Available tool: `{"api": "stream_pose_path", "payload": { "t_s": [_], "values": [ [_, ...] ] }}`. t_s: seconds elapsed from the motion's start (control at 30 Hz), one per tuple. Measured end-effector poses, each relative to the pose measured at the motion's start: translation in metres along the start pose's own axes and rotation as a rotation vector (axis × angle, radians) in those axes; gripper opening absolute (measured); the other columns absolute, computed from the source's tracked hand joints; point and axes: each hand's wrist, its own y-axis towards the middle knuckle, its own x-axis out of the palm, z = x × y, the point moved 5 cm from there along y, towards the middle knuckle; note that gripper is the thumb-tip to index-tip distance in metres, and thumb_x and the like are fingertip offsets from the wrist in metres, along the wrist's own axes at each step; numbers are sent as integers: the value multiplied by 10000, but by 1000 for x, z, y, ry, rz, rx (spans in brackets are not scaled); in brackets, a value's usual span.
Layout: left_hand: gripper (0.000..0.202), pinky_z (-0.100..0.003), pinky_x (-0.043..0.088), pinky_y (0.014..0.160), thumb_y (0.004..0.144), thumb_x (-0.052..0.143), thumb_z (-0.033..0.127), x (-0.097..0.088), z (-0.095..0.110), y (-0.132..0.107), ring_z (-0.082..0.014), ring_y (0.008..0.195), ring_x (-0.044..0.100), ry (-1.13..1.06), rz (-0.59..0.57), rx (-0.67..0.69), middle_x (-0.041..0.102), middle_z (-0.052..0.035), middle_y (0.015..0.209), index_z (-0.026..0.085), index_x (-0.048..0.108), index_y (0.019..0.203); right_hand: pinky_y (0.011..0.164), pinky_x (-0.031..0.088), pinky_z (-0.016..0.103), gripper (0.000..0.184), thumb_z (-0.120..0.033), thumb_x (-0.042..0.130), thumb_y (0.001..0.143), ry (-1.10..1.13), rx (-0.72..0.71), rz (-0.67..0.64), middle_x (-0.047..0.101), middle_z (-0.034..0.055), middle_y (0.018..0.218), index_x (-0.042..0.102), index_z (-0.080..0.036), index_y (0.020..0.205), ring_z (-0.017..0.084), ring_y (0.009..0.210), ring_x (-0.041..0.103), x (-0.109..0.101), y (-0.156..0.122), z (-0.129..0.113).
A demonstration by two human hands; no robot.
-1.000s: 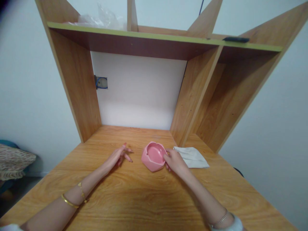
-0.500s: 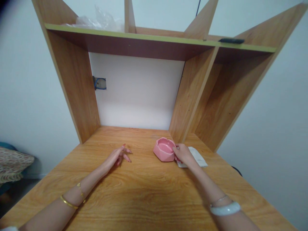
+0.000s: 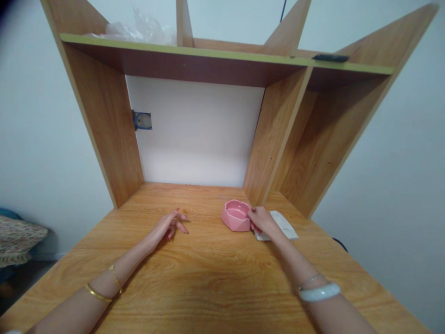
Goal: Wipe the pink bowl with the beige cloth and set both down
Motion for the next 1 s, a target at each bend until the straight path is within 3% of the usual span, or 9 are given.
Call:
{"api": "stream_pose_path", "payload": {
  "t_s": [0.1,0.2,0.33,0.5,0.63,0.8,1.0],
  "values": [
    [568,-185,157,288,769,316,609,1,-1,1,-37,227,305,3,-4,-10,646,-65,560,113,586,831,622,444,267,350,-299,314,835,-86,-40,105,676,97,733,623,-140,877,197,712,627,-21,-1,9],
    [563,-180,165,289,776,309,598,2,-1,1,-38,234,305,8,-1,-4,649,-63,568,112,585,839,864,373,358,325,-301,379,799,-175,-79,167,611,133,1068,623,-158,957,261,1046,515,-32,-7,31],
    [555,-183,168,299,785,307,585,3,1,-2,-34,237,303,3,9,2,647,-64,578,108,586,840,940,337,364,455,-378,374,790,-339,-288,35,528,121,1212,538,-155,1151,243,1138,451,-9,-26,61],
    [572,-188,170,303,768,325,608,4,1,-1,-32,235,304,-2,6,4,647,-68,588,105,589,832,947,348,385,528,-450,345,796,-427,-267,27,514,132,1227,508,-157,1205,271,1134,457,8,-59,82],
    [561,-189,165,302,752,343,605,5,-2,3,-38,235,315,7,-7,-6,643,-70,566,104,588,816,935,371,396,528,-502,386,777,-421,-276,-42,506,87,1243,507,-230,1212,278,1135,456,12,-92,61],
    [540,-193,156,305,755,346,592,5,-2,3,-40,236,311,7,-7,3,643,-69,560,111,586,807,894,404,414,472,-463,439,775,-425,-339,-100,483,16,1269,473,-327,1225,278,1133,455,27,-115,11],
    [565,-194,155,308,745,347,622,5,-1,2,-39,236,310,0,-7,11,637,-70,555,113,588,797,764,435,430,429,-396,458,791,-548,-332,-68,535,92,1210,506,-270,1198,305,1033,508,31,-107,-38]
  ]
}}
